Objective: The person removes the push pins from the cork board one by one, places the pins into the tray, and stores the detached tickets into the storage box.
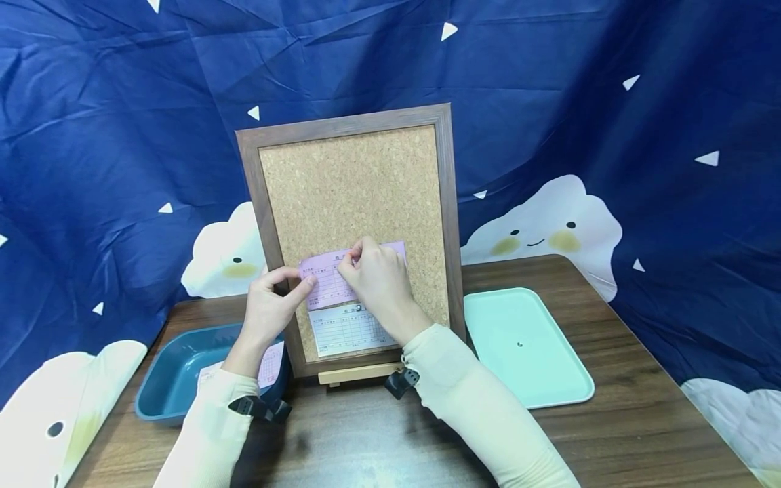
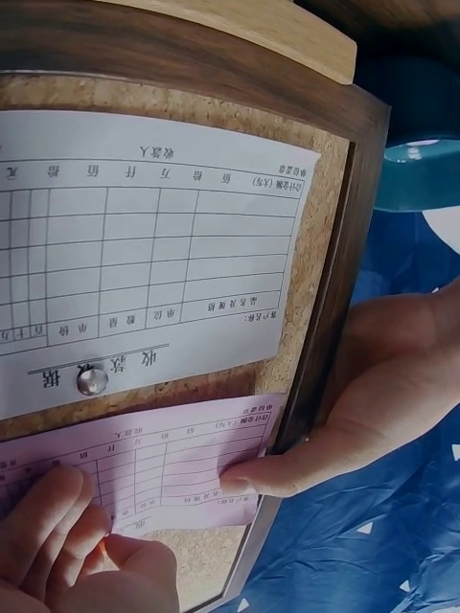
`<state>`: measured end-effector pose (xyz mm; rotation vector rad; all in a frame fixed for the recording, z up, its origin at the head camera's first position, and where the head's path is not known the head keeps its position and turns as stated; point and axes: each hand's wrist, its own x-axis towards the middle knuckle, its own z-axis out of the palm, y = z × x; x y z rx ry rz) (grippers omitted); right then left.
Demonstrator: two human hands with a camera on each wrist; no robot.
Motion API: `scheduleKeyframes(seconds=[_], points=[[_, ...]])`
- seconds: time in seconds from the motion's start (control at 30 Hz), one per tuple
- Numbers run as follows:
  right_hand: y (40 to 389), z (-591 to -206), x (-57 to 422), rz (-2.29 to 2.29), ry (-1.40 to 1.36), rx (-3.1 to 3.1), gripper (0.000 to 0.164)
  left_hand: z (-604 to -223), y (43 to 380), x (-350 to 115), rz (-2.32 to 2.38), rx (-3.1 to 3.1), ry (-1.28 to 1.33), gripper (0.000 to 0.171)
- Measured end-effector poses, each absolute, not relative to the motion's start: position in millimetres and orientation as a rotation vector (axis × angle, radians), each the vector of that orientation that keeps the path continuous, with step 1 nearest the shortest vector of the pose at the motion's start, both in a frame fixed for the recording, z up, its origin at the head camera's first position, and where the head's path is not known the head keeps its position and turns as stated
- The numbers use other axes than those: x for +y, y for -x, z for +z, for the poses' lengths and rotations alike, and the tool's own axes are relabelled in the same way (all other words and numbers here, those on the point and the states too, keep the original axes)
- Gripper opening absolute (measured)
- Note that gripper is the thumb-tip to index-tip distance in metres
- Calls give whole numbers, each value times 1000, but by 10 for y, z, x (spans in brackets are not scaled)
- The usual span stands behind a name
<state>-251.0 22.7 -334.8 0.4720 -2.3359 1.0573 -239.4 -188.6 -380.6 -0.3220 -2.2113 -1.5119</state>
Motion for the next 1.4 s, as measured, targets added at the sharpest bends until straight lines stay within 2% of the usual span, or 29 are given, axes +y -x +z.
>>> scheduleKeyframes(seconds=[0.87, 1.4], points=[[2477, -3377, 175, 1265, -257, -2301, 14, -3799, 2415, -1880, -1516, -2222, 327, 16], [2471, -3420, 184, 1317, -282, -2242, 11, -3786, 2386, -1875, -1523, -2217, 317, 17]])
